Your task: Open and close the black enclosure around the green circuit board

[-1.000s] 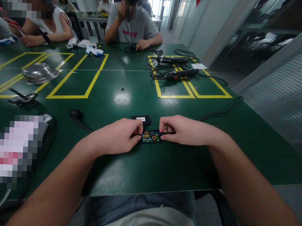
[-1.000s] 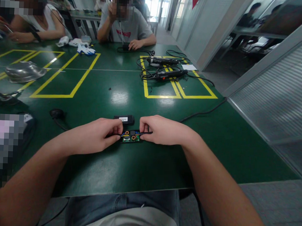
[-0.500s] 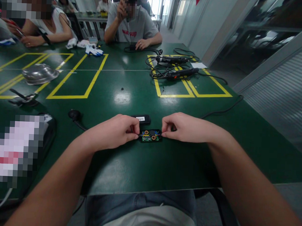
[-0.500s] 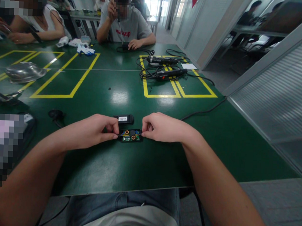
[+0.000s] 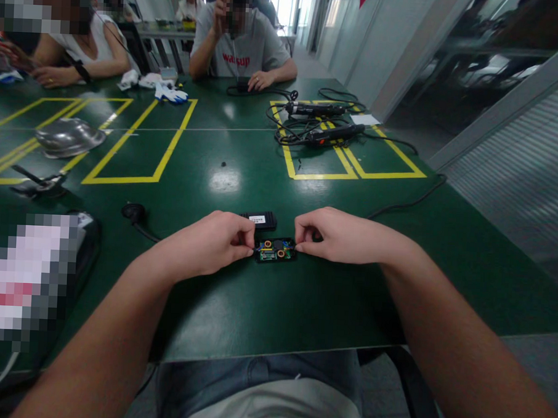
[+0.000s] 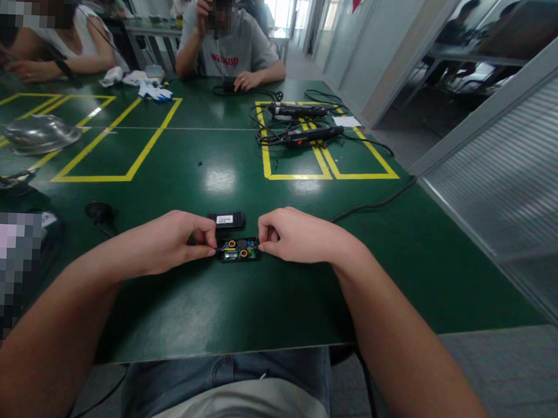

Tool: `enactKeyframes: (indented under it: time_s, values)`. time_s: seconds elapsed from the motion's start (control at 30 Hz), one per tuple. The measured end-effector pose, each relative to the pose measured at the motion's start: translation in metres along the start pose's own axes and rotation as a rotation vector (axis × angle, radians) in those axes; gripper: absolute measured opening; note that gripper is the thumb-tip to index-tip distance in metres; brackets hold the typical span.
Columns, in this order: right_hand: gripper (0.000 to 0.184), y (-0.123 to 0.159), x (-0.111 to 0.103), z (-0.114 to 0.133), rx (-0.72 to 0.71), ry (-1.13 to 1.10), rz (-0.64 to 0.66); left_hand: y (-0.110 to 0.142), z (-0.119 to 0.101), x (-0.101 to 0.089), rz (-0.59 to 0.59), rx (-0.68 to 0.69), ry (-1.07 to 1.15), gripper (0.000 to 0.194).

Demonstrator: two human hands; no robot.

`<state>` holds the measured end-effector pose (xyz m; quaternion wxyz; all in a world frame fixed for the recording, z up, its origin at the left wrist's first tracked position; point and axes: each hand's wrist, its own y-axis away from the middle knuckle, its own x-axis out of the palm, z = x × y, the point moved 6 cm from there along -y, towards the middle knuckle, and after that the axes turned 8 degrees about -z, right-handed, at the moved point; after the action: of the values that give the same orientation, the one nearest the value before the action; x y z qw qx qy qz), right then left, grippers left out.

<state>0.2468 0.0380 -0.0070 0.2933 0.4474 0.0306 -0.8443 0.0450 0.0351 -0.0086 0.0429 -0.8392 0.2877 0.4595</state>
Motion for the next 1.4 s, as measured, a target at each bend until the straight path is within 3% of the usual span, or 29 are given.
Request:
enactKeyframes:
  time_s: [0.63,0.7,0.83,0.9,0.97,1.1,1.3,1.4]
  values:
    - [0.019,-0.003,0.009,0.011,-0.032,-0.011,-0.057,0.007,0.003,-0.009,0.039,-0.050,-0.068,0.008]
    - [0.020,-0.003,0.009,0.011,-0.047,-0.019,-0.064,0.005,0.001,-0.013,-0.022,-0.027,-0.115,0.013]
    - [0.017,-0.003,0.007,0.010,-0.092,-0.057,-0.091,0.000,-0.002,-0.027,-0.334,0.058,-0.260,0.017]
    - [0.014,-0.003,0.006,0.010,-0.106,-0.064,-0.104,-0.002,0.000,-0.026,-0.418,0.115,-0.296,0.025]
    - [0.014,-0.003,0.005,0.009,-0.108,-0.057,-0.108,-0.006,0.003,-0.018,-0.379,0.159,-0.314,0.037]
    - [0.019,-0.003,0.002,0.006,-0.096,-0.062,-0.124,-0.011,0.008,-0.005,-0.279,0.128,-0.360,0.040]
    - [0.034,-0.004,-0.009,-0.002,-0.068,-0.123,-0.302,-0.001,-0.010,-0.016,-0.342,0.196,-0.244,0.041]
    - [0.031,-0.004,-0.012,-0.004,-0.091,-0.158,-0.372,0.004,-0.020,-0.014,-0.244,0.260,-0.133,0.042]
